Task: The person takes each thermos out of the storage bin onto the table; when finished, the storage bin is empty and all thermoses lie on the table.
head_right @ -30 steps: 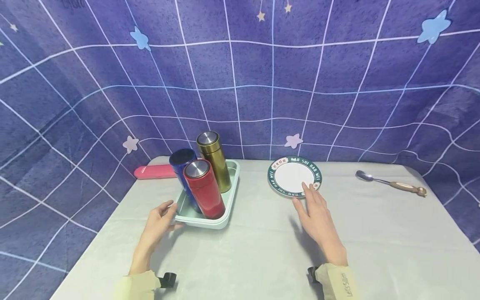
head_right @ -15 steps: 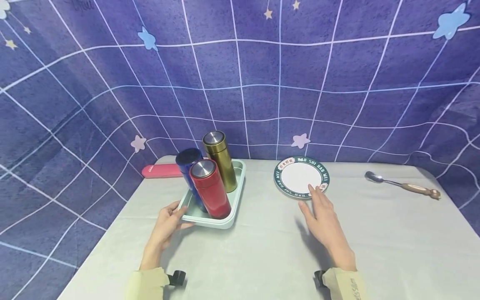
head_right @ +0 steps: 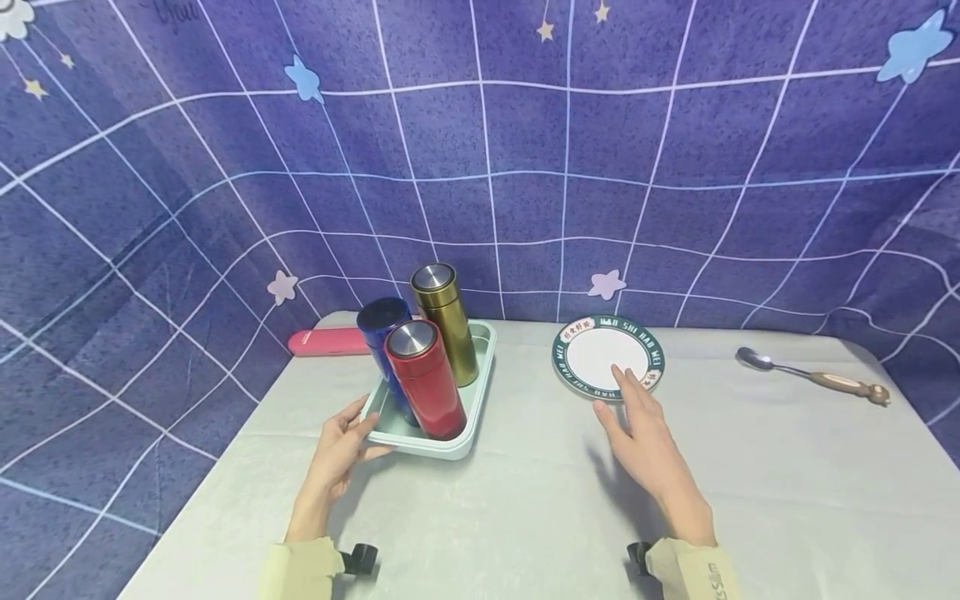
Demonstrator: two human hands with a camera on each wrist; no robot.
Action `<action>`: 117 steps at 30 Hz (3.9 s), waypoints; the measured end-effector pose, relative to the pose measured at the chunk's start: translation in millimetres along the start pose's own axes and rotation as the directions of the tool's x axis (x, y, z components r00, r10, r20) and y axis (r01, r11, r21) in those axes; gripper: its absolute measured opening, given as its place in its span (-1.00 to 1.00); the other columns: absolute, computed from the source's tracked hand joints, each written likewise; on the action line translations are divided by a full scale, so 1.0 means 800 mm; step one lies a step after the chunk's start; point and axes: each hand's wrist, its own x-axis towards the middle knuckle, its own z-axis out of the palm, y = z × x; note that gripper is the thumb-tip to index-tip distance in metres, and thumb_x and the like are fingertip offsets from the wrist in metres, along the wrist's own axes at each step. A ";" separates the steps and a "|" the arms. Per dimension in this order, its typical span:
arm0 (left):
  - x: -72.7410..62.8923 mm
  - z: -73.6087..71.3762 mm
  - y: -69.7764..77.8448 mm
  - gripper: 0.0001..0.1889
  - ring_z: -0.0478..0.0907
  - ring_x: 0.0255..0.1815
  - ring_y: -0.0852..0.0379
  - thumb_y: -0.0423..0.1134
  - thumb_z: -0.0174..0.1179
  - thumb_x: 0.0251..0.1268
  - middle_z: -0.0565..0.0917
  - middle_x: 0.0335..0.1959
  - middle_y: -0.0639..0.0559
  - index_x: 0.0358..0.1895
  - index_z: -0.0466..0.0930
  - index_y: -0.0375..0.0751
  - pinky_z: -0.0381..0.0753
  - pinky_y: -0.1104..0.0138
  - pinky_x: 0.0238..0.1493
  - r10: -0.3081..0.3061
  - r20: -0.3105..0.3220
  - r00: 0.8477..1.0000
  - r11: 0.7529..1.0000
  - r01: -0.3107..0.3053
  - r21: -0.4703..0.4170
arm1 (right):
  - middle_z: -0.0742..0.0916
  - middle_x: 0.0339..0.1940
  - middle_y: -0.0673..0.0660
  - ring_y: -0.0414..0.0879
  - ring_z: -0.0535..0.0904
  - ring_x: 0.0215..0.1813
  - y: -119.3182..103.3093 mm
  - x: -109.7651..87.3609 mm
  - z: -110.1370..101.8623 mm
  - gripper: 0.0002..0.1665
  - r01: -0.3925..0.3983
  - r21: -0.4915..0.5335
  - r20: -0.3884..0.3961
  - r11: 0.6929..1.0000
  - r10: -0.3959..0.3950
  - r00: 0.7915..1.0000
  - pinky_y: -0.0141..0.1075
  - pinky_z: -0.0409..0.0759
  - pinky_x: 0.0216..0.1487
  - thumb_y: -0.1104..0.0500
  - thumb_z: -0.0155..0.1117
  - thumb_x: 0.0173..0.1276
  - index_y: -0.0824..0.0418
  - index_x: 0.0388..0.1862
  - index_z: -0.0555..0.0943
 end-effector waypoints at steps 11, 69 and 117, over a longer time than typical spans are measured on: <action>-0.004 0.001 0.009 -0.44 0.43 0.17 -0.48 -0.50 -0.07 0.45 0.31 0.28 -0.63 0.45 0.03 -0.57 0.79 0.15 -0.18 -0.017 -0.016 1.000 1.000 0.017 0.021 | 0.25 0.51 0.38 0.40 0.13 0.47 -0.024 0.013 0.013 -0.25 0.081 0.064 -0.027 0.995 -0.080 0.996 0.36 0.11 0.45 0.02 0.10 0.51 0.25 0.54 0.14; -0.010 0.002 0.004 -0.45 0.46 0.15 -0.45 -0.49 -0.08 0.46 0.32 0.26 -0.65 0.43 0.04 -0.60 0.78 0.15 -0.15 -0.013 -0.003 1.000 1.000 0.013 0.021 | 0.72 0.06 0.16 0.01 0.65 0.11 -0.150 0.072 0.158 -0.16 0.136 0.615 0.018 0.777 -0.186 0.982 -0.12 0.68 0.18 0.20 0.59 0.03 0.17 0.33 0.47; -0.002 -0.004 0.007 -0.38 0.28 0.31 -0.41 -0.43 -0.14 0.52 0.08 0.43 -0.59 0.50 -0.17 -0.54 0.76 0.18 -0.06 -0.106 0.064 0.992 0.993 0.103 0.055 | 0.77 -0.20 -0.06 -0.19 0.71 -0.14 -0.054 -0.011 -0.028 -0.32 0.120 0.574 -0.432 0.810 0.174 0.885 -0.40 0.73 0.01 0.49 0.54 -0.06 0.22 0.10 0.57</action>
